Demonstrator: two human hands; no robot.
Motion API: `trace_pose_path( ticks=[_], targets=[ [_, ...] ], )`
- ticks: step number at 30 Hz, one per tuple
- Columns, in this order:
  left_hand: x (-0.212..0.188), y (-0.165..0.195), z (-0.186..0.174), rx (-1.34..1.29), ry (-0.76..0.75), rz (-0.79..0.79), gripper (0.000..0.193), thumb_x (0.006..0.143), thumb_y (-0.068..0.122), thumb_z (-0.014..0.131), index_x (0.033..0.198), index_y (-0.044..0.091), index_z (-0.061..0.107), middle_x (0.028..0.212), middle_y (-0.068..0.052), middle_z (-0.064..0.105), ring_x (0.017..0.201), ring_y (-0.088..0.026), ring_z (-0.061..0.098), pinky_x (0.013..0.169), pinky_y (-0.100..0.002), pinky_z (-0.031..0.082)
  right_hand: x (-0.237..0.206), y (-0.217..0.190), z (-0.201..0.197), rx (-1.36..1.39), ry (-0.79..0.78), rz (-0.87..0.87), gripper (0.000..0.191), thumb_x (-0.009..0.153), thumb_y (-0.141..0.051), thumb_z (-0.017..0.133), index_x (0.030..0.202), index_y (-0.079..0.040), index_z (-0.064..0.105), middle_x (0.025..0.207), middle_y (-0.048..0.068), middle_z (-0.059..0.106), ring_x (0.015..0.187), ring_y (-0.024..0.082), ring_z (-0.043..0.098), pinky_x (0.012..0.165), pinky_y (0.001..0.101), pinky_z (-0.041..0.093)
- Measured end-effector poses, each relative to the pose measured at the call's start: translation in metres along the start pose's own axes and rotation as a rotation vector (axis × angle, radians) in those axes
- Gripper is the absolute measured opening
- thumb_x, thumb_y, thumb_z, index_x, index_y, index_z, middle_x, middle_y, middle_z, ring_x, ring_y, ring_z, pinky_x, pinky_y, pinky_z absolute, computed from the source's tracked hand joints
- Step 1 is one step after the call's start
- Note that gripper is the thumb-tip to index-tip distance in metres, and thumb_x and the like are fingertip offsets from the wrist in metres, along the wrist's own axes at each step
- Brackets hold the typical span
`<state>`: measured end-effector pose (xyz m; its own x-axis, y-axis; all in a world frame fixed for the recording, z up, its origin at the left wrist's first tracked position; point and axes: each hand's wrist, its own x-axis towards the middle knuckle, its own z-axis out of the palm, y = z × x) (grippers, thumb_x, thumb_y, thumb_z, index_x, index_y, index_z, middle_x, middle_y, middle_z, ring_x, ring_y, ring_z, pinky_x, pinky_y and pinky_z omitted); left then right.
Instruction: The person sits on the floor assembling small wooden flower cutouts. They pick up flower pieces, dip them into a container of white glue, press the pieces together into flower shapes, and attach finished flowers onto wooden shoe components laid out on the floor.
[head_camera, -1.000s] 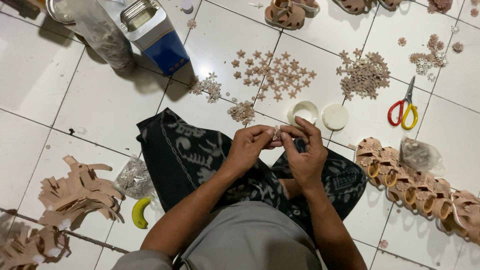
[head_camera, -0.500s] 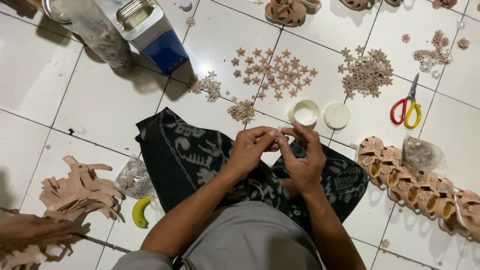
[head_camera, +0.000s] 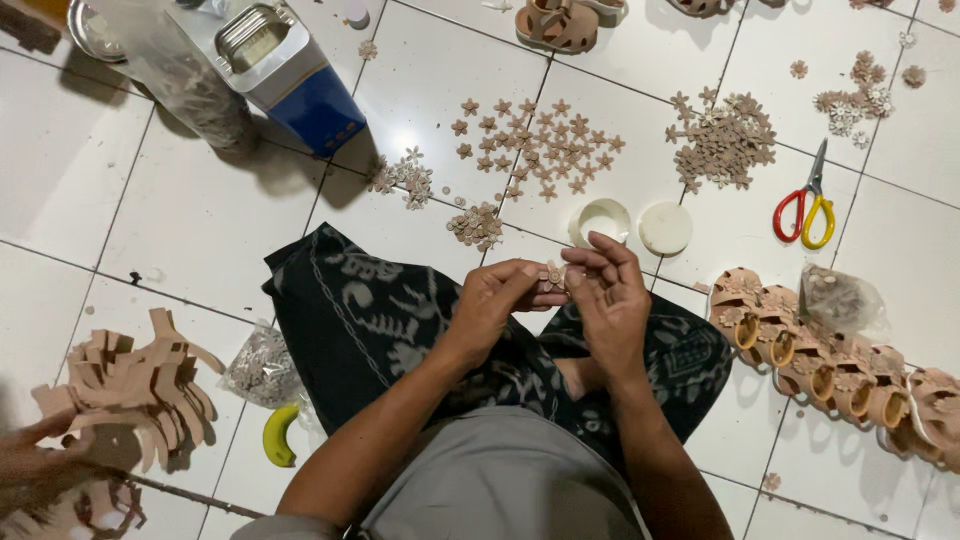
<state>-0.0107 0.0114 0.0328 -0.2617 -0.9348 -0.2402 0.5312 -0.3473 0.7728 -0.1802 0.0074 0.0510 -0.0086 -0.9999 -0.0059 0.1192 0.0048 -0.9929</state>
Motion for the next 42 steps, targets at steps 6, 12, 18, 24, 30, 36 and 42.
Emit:
trace_pose_path(
  ticks=[6,12,18,24,30,36,42],
  targets=[
    [-0.002,-0.005,-0.002,0.069,-0.016,0.05,0.04,0.11,0.026,0.051,0.116,-0.009,0.07,0.1,-0.012,0.075,0.092,-0.018,0.074,0.09,-0.032,0.062,0.002,0.005,0.006,0.043,-0.034,0.062,0.05,0.096,0.003,0.068,0.141,0.004,0.046,0.111,0.014,0.068,0.1,0.015,0.07,0.085,0.0276,0.062],
    [-0.002,-0.011,-0.002,0.204,0.011,0.074,0.032,0.107,0.019,0.059,0.115,-0.009,0.071,0.101,-0.013,0.075,0.091,-0.016,0.072,0.087,-0.031,0.061,0.0,0.004,0.009,-0.004,0.008,0.082,0.052,0.092,0.004,0.07,0.139,0.003,0.045,0.106,0.013,0.069,0.092,0.014,0.069,0.076,0.0282,0.062],
    [0.0,-0.008,-0.002,0.069,0.033,0.0,0.032,0.106,0.02,0.057,0.115,-0.008,0.07,0.103,-0.014,0.076,0.093,-0.021,0.077,0.087,-0.033,0.063,0.0,-0.001,0.001,0.021,0.009,0.091,0.044,0.101,-0.002,0.065,0.141,0.003,0.048,0.109,0.011,0.071,0.103,0.013,0.067,0.093,0.0262,0.055],
    [-0.003,-0.005,-0.002,0.094,0.018,0.012,0.026,0.104,0.015,0.062,0.116,-0.008,0.069,0.101,-0.015,0.077,0.093,-0.021,0.076,0.088,-0.032,0.063,0.003,-0.003,0.0,0.036,-0.015,0.106,0.047,0.096,0.001,0.07,0.138,0.003,0.049,0.103,0.009,0.07,0.097,0.012,0.067,0.09,0.0265,0.056],
    [-0.004,-0.004,0.001,0.179,0.082,-0.016,0.022,0.101,0.012,0.066,0.112,-0.007,0.067,0.094,-0.016,0.078,0.09,-0.02,0.077,0.082,-0.029,0.062,-0.002,0.0,0.001,0.062,0.01,0.096,0.047,0.096,0.002,0.071,0.138,0.004,0.049,0.103,0.009,0.07,0.097,0.013,0.068,0.091,0.0273,0.056],
    [-0.008,0.001,0.004,0.277,0.121,-0.013,0.023,0.102,0.016,0.064,0.11,-0.005,0.066,0.086,-0.015,0.078,0.087,-0.019,0.079,0.078,-0.028,0.064,-0.004,-0.002,-0.001,0.112,-0.04,0.13,0.05,0.095,0.004,0.07,0.14,0.005,0.048,0.105,0.011,0.07,0.1,0.015,0.07,0.093,0.029,0.058],
    [-0.01,0.004,0.009,0.313,0.15,-0.001,0.019,0.102,0.015,0.064,0.107,-0.003,0.065,0.083,-0.014,0.078,0.084,-0.017,0.078,0.075,-0.025,0.063,-0.005,-0.006,0.001,0.144,-0.061,0.148,0.055,0.094,0.006,0.071,0.142,0.005,0.046,0.105,0.011,0.07,0.098,0.014,0.07,0.089,0.0285,0.06]
  ],
)
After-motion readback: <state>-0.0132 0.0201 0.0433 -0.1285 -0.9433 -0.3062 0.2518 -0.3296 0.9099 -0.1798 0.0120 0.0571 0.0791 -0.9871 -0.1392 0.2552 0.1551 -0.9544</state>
